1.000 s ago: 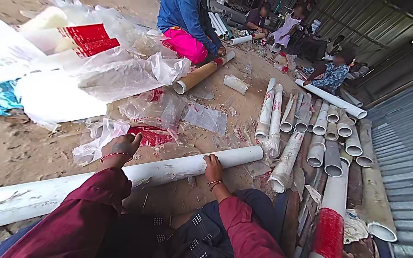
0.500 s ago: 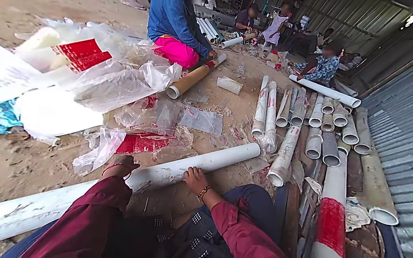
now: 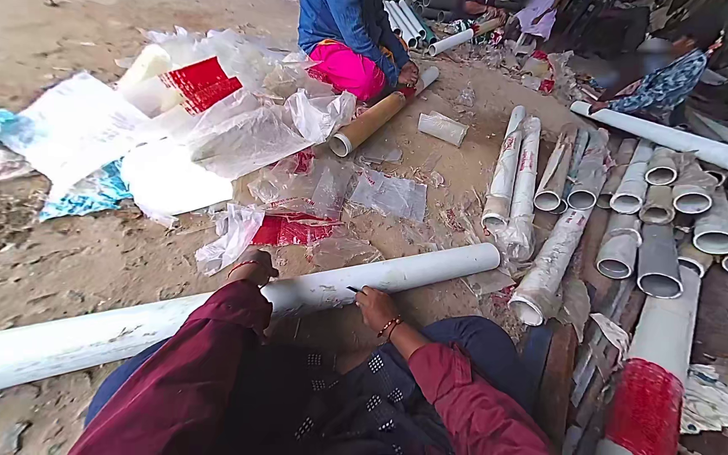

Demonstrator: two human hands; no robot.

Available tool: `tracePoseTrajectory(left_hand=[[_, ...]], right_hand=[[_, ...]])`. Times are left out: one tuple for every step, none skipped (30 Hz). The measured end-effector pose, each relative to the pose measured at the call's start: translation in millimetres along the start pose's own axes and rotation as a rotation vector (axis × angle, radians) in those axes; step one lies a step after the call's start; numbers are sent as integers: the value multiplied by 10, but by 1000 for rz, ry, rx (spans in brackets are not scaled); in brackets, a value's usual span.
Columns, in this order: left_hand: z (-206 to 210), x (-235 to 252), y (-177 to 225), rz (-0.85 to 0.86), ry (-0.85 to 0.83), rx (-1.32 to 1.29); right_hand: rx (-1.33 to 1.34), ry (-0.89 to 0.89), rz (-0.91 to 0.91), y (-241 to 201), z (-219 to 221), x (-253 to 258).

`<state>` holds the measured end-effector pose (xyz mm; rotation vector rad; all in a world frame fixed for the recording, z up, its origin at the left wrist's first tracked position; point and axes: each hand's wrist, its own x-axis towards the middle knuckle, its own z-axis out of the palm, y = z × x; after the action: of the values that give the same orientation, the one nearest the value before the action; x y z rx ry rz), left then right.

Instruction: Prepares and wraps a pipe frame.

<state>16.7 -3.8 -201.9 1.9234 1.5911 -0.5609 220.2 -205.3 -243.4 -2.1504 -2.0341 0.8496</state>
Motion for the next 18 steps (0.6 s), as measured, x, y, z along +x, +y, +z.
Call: tracePoseTrajectory(left_hand=[[20,70,-14,18,-3,30],[58,135,-33,23,-1,32],[97,190,-59,18,3,13],[120,216,-83,21,11,-9],[113,194,-100,41,-7,-19],[66,126,-113,76,-51,-45],[-3,29,-122,125,-87,-110],[17,24,-159,215,-28,-191],[39,45,-176,292,19,-230],[44,68,-161,338,33,-218],[55,113,-132,366,36,-164],[75,156,-89,384,35,-111],[93,144,-32,405,24,-99],[149,141,8,437,19,-102],[220,124,55,461,7,-91],[292,120,107,469,-16,-54],[358,135,152,460,-42,-7],[410,164,181,447,-51,44]], right_hand=[[46,33,-15,13,3,7],[100,80,-38,34,26,13],[160,128,-57,56,53,24],[224,196,-80,91,84,46],[286,263,-97,122,102,64],[350,326,-108,136,91,76],[420,376,-112,143,62,92],[487,417,-112,150,31,116],[547,451,-109,153,3,143],[595,476,-102,160,-23,169],[629,498,-97,170,-43,192],[644,520,-98,181,-55,215],[649,537,-104,189,-61,238],[645,548,-114,198,-64,253],[640,558,-130,202,-69,256],[643,578,-157,197,-76,248],[678,618,-197,179,-90,232],[760,673,-255,143,-128,202]])
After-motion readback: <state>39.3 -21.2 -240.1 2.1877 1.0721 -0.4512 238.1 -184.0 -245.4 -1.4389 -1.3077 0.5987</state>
